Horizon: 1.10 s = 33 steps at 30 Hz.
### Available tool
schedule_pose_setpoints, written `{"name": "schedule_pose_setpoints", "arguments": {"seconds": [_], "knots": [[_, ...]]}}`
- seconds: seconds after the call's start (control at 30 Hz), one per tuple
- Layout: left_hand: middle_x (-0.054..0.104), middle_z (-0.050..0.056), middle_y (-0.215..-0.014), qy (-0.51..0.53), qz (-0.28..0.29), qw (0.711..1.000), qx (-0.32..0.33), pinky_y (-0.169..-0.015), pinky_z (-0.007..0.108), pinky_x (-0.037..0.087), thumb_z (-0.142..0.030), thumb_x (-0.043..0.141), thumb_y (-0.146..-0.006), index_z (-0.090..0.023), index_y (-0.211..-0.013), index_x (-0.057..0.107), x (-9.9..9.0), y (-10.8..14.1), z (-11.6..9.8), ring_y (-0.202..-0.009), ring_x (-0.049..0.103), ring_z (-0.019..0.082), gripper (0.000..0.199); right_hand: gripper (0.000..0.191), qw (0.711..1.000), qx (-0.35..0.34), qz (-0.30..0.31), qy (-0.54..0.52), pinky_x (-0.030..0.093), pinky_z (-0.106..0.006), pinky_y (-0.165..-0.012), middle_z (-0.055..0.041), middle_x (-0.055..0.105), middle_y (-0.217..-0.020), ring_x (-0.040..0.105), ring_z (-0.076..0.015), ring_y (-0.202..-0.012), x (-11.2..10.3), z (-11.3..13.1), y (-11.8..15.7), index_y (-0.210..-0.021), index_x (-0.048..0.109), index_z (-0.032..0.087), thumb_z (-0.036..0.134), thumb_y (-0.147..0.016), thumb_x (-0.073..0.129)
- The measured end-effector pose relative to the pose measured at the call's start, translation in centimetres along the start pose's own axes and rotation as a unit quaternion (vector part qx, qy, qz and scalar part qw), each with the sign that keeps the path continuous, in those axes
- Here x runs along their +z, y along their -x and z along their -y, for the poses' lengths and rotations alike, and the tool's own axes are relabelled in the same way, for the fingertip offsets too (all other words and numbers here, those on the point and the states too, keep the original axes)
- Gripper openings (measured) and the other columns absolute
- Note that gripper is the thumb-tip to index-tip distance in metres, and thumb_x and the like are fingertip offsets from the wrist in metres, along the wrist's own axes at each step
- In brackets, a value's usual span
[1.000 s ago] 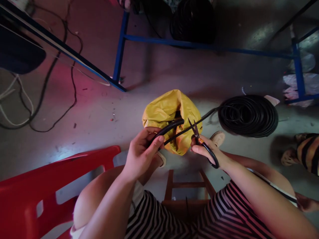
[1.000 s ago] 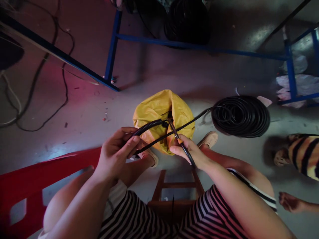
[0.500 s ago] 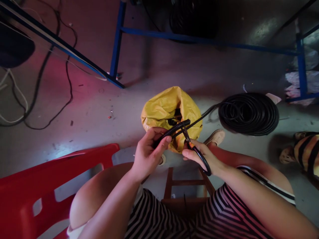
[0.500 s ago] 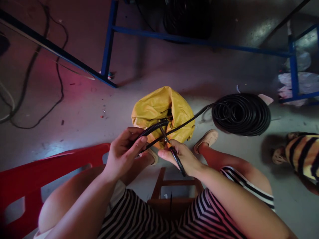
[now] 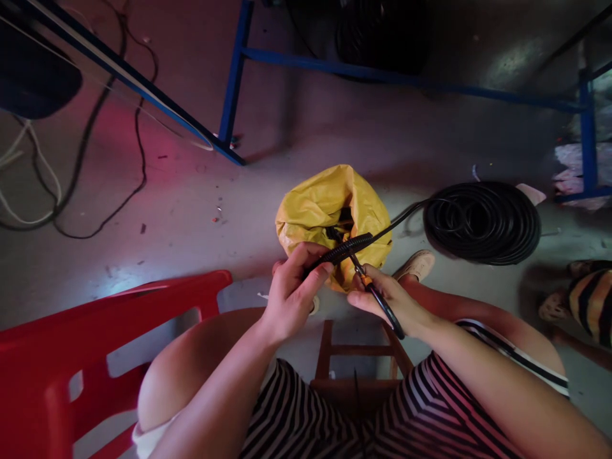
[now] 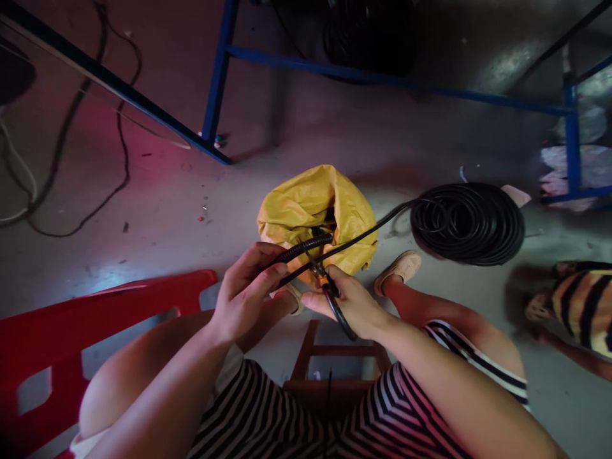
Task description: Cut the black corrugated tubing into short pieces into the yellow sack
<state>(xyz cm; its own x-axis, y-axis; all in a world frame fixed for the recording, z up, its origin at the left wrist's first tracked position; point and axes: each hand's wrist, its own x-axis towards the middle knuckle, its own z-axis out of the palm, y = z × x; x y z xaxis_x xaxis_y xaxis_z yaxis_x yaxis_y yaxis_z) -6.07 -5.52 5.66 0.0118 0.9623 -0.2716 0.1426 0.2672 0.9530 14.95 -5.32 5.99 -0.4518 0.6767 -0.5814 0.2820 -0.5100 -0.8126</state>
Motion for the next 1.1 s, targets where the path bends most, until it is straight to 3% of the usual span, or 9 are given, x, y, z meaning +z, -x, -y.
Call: {"name": "schedule_pose_setpoints", "arguments": {"seconds": [0.23, 0.57, 1.1], "knots": [[0.063, -0.001, -0.077, -0.031, 0.005, 0.999, 0.032, -0.069, 0.028, 0.046, -0.037, 0.063, -0.098, -0.02, -0.099, 0.063, 0.0, -0.1, 0.5, -0.072, 0.057, 0.015, 0.017, 0.04, 1.0, 0.006, 0.012, -0.024, 0.033, -0.03, -0.069, 0.0023, 0.045, -0.081, 0.042, -0.0158, -0.076, -0.1, 0.6, -0.4, -0.086, 0.049, 0.022, 0.056, -0.089, 0.07], [0.065, 0.0, -0.081, -0.002, -0.006, 1.0, 0.017, -0.07, 0.028, 0.047, -0.033, 0.064, -0.095, -0.02, -0.097, 0.062, 0.1, -0.7, -0.7, -0.075, 0.057, 0.015, 0.013, 0.041, 0.999, 0.014, 0.008, -0.039, 0.034, -0.031, -0.073, 0.0019, 0.045, -0.083, 0.042, -0.0165, -0.078, -0.2, 1.1, -0.2, -0.085, 0.049, 0.022, 0.058, -0.089, 0.068], [0.063, 0.001, -0.082, 0.0, 0.01, 1.0, 0.012, -0.069, 0.028, 0.046, -0.035, 0.064, -0.096, -0.02, -0.097, 0.061, 0.4, -0.5, -0.6, -0.076, 0.056, 0.015, 0.015, 0.042, 0.999, 0.046, -0.021, 0.016, 0.031, -0.03, -0.067, 0.004, 0.043, -0.076, 0.041, -0.0149, -0.072, -0.1, 1.0, -0.2, -0.086, 0.049, 0.022, 0.059, -0.088, 0.069]]}}
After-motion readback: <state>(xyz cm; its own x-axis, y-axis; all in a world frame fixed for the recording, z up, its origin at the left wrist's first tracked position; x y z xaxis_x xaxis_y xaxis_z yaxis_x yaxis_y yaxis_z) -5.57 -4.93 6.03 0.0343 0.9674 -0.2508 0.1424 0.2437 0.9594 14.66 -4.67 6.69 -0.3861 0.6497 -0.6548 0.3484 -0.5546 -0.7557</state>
